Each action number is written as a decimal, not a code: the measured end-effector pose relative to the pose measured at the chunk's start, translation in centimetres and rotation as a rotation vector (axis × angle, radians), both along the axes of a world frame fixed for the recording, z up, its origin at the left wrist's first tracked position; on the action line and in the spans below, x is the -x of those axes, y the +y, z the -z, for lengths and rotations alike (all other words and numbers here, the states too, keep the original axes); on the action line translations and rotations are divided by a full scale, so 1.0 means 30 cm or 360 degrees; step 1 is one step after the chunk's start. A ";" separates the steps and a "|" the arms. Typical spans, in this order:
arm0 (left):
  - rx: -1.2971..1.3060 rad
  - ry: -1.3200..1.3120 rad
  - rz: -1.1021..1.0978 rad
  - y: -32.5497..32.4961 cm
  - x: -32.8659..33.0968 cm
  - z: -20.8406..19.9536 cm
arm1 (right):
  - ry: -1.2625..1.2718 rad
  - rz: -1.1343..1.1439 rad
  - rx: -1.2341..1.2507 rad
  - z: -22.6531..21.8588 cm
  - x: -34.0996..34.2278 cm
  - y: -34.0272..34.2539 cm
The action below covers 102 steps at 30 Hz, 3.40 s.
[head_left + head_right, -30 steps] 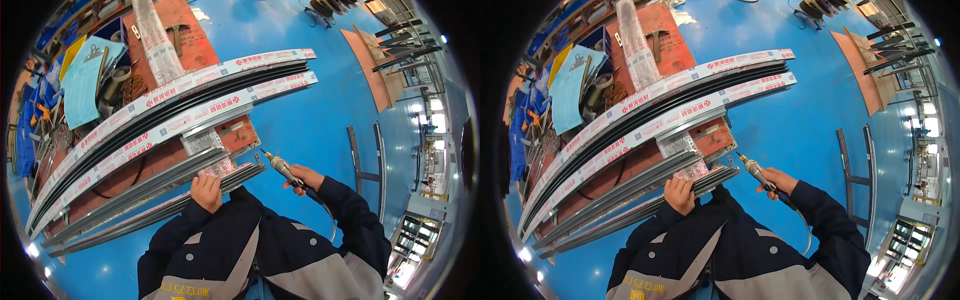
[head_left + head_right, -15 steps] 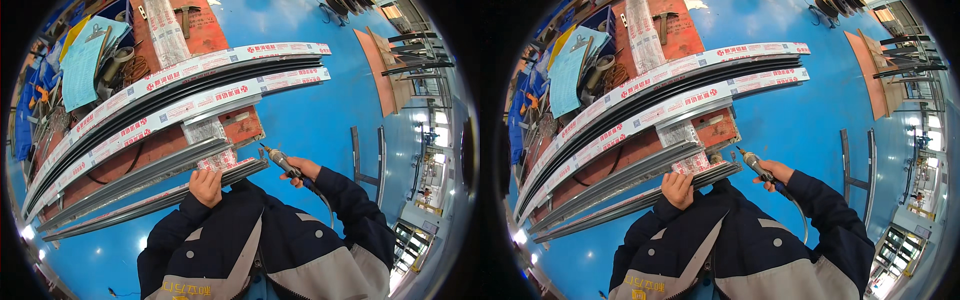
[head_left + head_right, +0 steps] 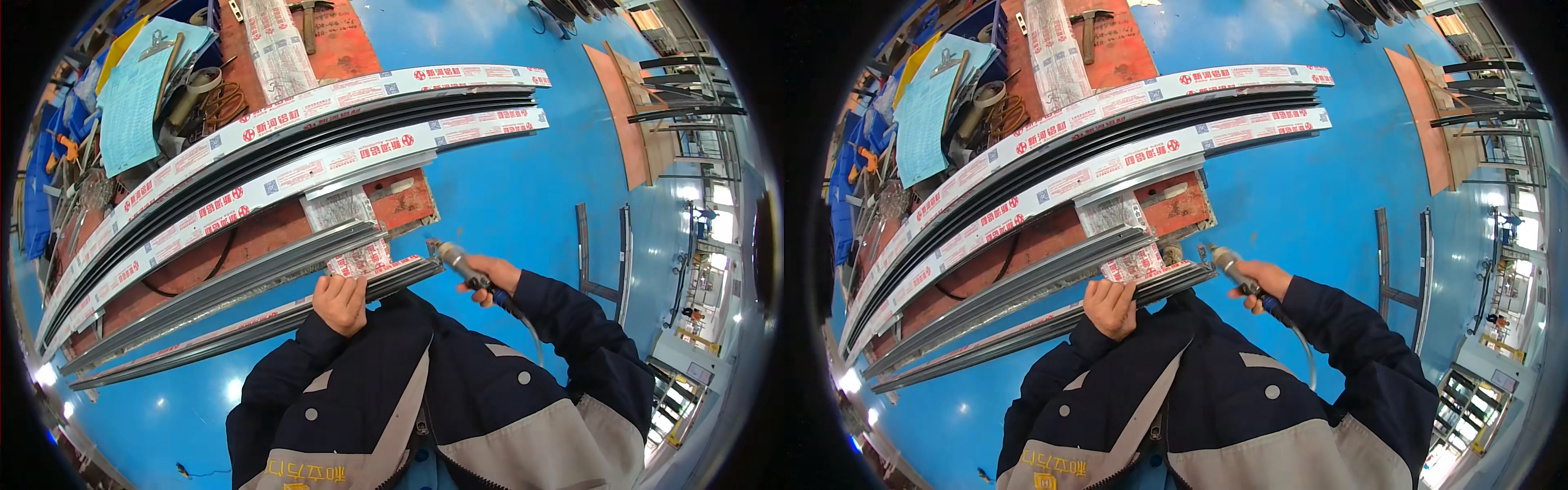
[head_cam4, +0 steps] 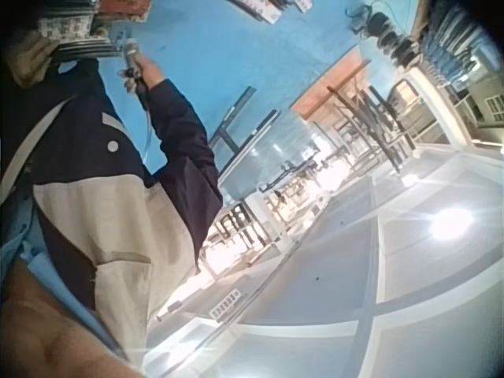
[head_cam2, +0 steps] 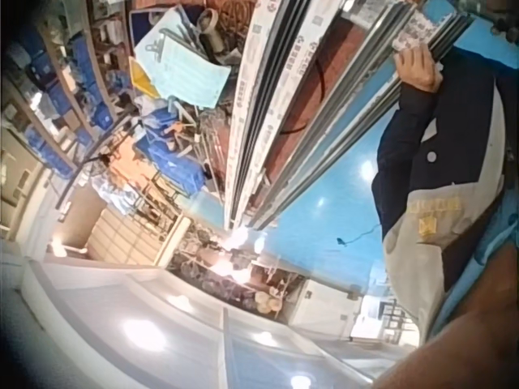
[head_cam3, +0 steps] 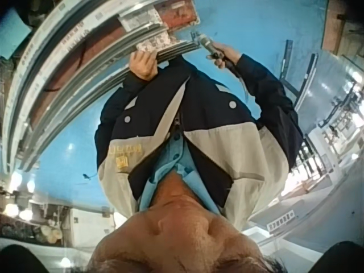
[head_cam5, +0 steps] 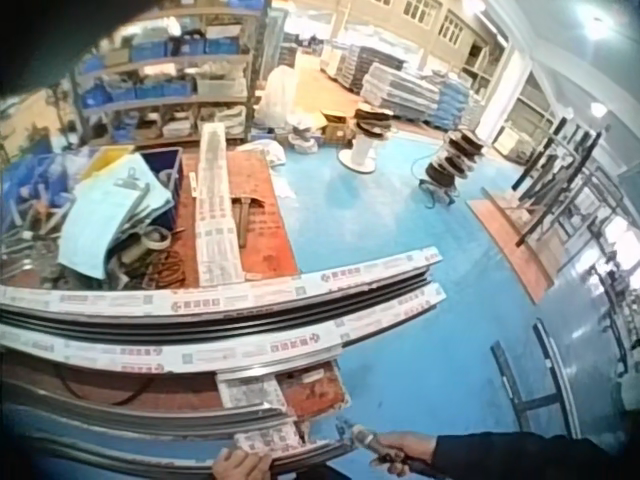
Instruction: The person drives screws into metal profiles using a pneumatic screwdriver and rearranges the profiles on the workbench by hand.
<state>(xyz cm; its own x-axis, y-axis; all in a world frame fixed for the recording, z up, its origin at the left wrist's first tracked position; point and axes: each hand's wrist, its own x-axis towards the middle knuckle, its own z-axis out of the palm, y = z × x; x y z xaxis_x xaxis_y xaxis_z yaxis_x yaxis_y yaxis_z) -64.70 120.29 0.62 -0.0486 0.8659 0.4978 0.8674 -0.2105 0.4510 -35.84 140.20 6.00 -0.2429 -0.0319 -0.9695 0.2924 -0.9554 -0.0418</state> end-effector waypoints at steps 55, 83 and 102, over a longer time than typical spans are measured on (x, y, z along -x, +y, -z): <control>-0.0066 -0.0138 0.0064 0.011 -0.040 0.003 | 0.0228 0.0153 -0.0192 -0.056 -0.005 -0.064; 0.0588 -0.0095 -0.0206 0.048 -0.053 -0.095 | 0.0219 -0.0032 -0.0533 -0.133 -0.095 -0.075; 0.0527 0.0300 -0.0301 -0.081 0.047 -0.038 | 0.0385 0.0067 -0.0256 -0.069 -0.064 -0.042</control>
